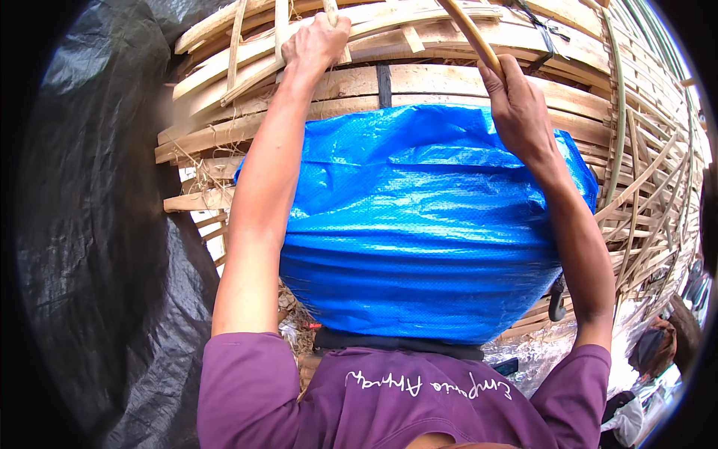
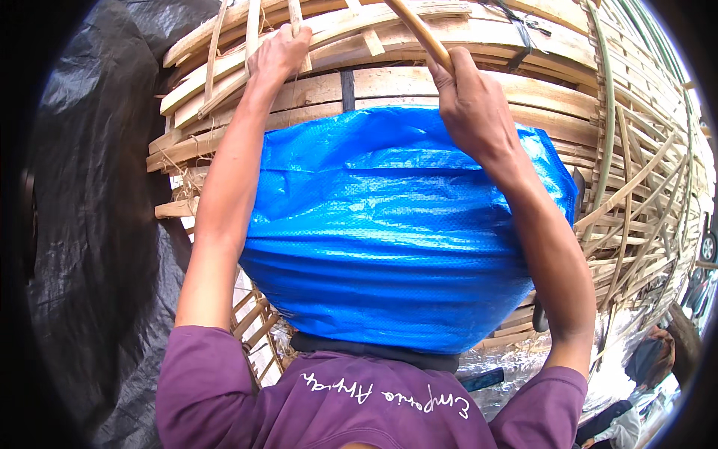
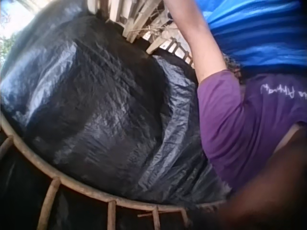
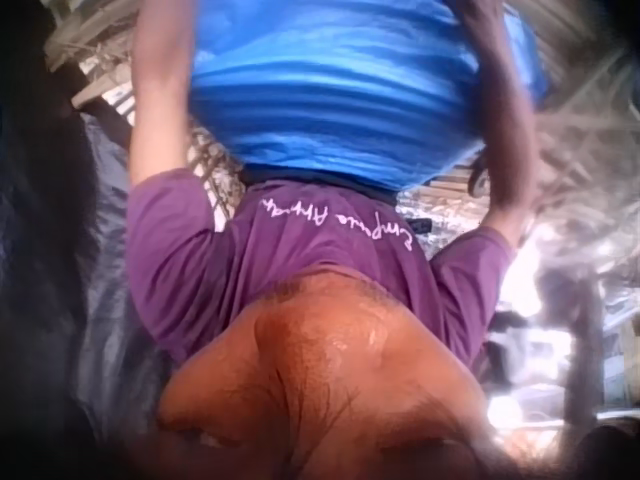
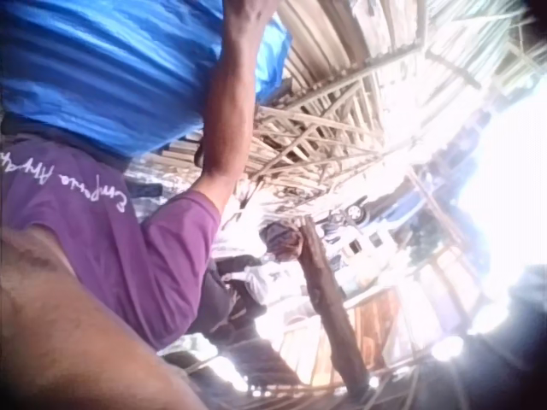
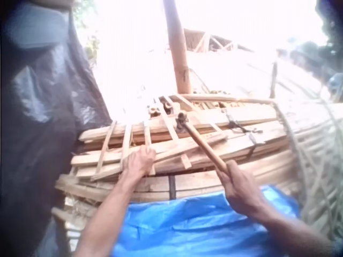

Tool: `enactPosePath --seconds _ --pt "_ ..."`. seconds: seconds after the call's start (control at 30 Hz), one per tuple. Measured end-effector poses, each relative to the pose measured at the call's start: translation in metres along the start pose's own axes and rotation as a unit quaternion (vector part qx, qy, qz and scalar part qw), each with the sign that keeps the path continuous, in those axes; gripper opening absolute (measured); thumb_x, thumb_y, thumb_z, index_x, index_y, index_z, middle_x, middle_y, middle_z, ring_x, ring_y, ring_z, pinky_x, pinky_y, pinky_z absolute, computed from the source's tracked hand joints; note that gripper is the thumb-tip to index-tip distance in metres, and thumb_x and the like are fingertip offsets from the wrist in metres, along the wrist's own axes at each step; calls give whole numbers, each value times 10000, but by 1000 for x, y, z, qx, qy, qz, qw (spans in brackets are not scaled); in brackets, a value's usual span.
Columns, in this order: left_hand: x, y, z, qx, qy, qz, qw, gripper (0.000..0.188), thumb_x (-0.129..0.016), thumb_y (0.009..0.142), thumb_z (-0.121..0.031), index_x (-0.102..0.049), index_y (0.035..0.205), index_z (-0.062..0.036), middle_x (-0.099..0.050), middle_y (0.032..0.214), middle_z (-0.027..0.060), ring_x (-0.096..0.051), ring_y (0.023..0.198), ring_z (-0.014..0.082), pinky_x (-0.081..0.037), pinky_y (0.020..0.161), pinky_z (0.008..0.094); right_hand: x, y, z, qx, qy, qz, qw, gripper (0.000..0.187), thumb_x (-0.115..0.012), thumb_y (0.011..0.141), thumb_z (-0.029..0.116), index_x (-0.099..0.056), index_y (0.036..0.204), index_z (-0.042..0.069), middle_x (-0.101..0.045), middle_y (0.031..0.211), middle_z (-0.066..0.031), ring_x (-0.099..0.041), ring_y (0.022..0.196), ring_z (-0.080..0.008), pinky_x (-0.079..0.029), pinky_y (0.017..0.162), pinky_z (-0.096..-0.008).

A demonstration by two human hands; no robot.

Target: The person positions bamboo strips over a wooden frame and drives nails into the bamboo strips using a hammer.

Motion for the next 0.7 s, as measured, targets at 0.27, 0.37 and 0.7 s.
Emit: enactPosePath --seconds 0.27,0.37,0.7 --pt "-1 -10 -7 -39 -62 -96 993 590 -491 882 -520 -550 1200 -27 -672 1039 296 -639 1026 461 -470 926 530 -10 -2 -12 -16 -20 31 999 248 -516 1013 283 -521 1009 35 -554 669 -242 -535 596 -423 -356 546 -505" --pt "3 -6 19 -181 25 -324 928 528 -625 864 -453 -574 1177 -31 -710 941 146 -692 859 354 -542 820 469 -15 -3 -5 -30 -5 42 999 289 -507 1021 316 -533 1039 28 -553 679 -222 -525 591 -380 -367 554 -475" --pt "88 -76 202 6 -140 -298 944 259 -639 878 -277 -630 1031 -68 -696 919 107 -682 849 262 -522 752 387 -7 1 -33 -64 25 62 996 363 -515 1017 352 -563 1068 -5 -547 690 -157 -521 609 -259 -392 573 -423"
Point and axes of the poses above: each hand's wrist, its own y-axis towards the middle knuckle, its own x-axis out of the back of the hand, z = x × y, the point moved 2 cm from there along y, towards the middle knuckle
